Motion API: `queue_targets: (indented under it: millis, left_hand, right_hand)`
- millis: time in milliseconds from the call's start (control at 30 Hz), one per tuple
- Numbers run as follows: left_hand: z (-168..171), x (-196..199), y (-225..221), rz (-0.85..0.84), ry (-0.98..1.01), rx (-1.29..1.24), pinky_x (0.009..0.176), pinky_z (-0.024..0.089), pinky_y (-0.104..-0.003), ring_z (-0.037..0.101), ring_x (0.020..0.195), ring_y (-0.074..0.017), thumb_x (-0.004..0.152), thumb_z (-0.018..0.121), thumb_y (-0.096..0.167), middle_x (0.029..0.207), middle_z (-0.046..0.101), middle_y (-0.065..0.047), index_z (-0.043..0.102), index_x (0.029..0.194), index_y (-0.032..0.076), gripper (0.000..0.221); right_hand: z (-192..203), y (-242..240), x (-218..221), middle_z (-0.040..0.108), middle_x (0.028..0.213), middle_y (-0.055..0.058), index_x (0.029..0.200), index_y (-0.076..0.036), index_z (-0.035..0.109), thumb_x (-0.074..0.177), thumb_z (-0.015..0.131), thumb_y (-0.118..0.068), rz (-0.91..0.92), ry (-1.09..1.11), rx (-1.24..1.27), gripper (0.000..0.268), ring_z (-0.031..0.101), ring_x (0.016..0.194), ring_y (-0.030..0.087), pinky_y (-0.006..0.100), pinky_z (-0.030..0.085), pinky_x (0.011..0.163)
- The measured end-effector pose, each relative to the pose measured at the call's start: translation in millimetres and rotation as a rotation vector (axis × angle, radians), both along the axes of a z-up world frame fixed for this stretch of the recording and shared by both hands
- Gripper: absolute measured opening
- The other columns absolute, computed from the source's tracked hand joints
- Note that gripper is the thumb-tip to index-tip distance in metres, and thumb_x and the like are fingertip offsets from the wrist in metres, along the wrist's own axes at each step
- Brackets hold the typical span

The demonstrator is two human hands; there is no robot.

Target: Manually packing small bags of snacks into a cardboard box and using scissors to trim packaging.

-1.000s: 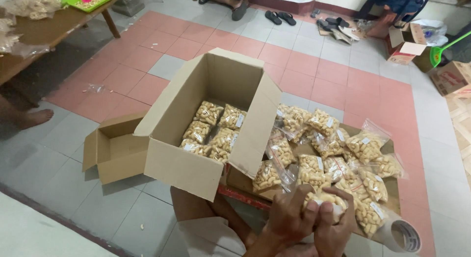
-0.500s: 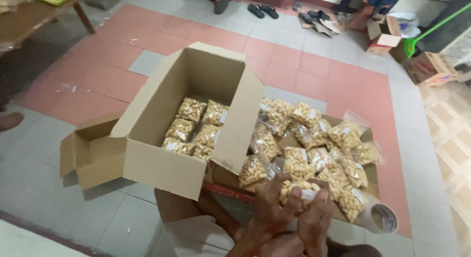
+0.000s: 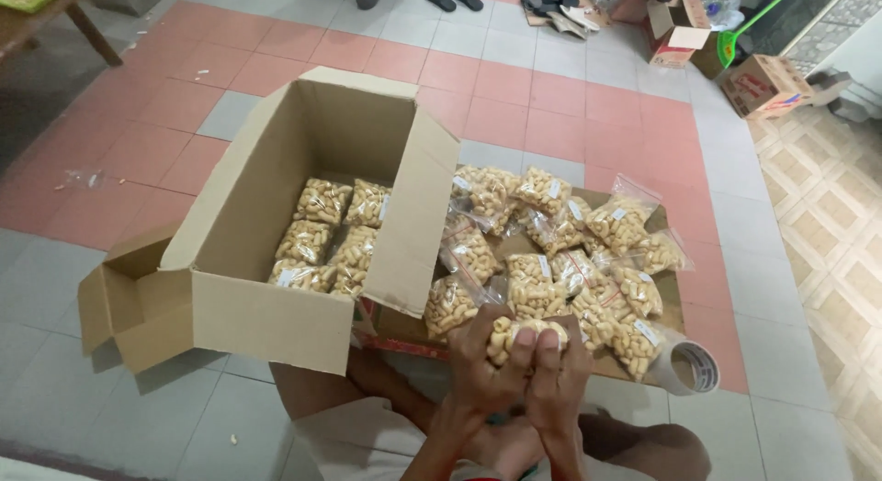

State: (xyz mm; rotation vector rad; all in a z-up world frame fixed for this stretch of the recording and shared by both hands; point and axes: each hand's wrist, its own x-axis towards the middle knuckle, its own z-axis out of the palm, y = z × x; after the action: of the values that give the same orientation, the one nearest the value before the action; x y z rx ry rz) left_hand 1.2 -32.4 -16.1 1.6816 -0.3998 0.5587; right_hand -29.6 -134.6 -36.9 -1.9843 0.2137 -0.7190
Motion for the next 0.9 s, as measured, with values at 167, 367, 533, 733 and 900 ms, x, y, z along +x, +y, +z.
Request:
queue_targets:
  millis: [167, 367, 533, 733, 900]
  left_hand:
    - [-3.6, 5.5, 1.4, -0.003, -0.005, 0.091, 0.05, 0.043, -0.04, 0.058, 0.049, -0.0244, 0.107, 0.043, 0.04, 0.059, 0.058, -0.007, 0.063, 0.101, 0.009, 0.037]
    - [-46.0, 5.2, -9.6, 0.104, -0.123, 0.065, 0.065, 0.043, -0.041, 0.054, 0.067, -0.0283, 0.113, 0.025, 0.026, 0.086, 0.058, -0.015, 0.062, 0.109, 0.001, 0.045]
    - [-14.7, 3.7, -3.6, -0.039, 0.033, 0.004, 0.045, 0.038, -0.04, 0.058, 0.046, -0.0227, 0.112, 0.022, 0.052, 0.057, 0.059, -0.005, 0.069, 0.11, 0.006, 0.066]
    - [3.8, -0.7, -0.9, -0.036, 0.007, 0.037, 0.045, 0.047, -0.038, 0.061, 0.044, -0.02, 0.104, 0.054, 0.047, 0.055, 0.056, -0.003, 0.063, 0.102, 0.011, 0.037]
    - [-7.9, 1.2, -1.7, 0.007, -0.017, 0.089, 0.048, 0.038, -0.042, 0.057, 0.048, -0.0306, 0.111, 0.034, 0.034, 0.06, 0.055, -0.009, 0.063, 0.103, 0.009, 0.039]
  right_hand:
    - [-49.1, -22.0, 14.6, 0.049, 0.104, 0.024, 0.129, 0.003, 0.043, 0.105, 0.054, -0.012, -0.075, -0.333, -0.523, 0.03, 0.046, 0.07, 0.037, 0.046, 0.038, 0.06]
    - [-27.6, 5.2, 14.4, 0.068, 0.084, 0.011, 0.099, -0.004, 0.066, 0.105, 0.028, -0.048, 0.05, -0.204, 0.48, 0.058, 0.064, 0.078, 0.023, 0.035, 0.053, 0.066]
    - [-35.5, -15.7, 6.7, 0.058, 0.083, 0.001, 0.103, -0.006, 0.059, 0.095, 0.026, -0.092, 0.104, -0.177, 0.136, 0.092, 0.055, 0.07, 0.013, 0.03, 0.043, 0.058]
    - [-5.0, -5.5, 4.1, 0.064, 0.082, 0.008, 0.102, -0.004, 0.056, 0.108, 0.041, -0.045, 0.019, -0.124, 0.056, 0.044, 0.061, 0.073, 0.024, 0.037, 0.047, 0.067]
    - [-106.7, -37.5, 10.2, 0.063, 0.129, 0.029, 0.133, 0.011, 0.058, 0.114, 0.035, -0.025, -0.092, -0.184, -0.359, 0.046, 0.051, 0.065, 0.033, 0.047, 0.043, 0.057]
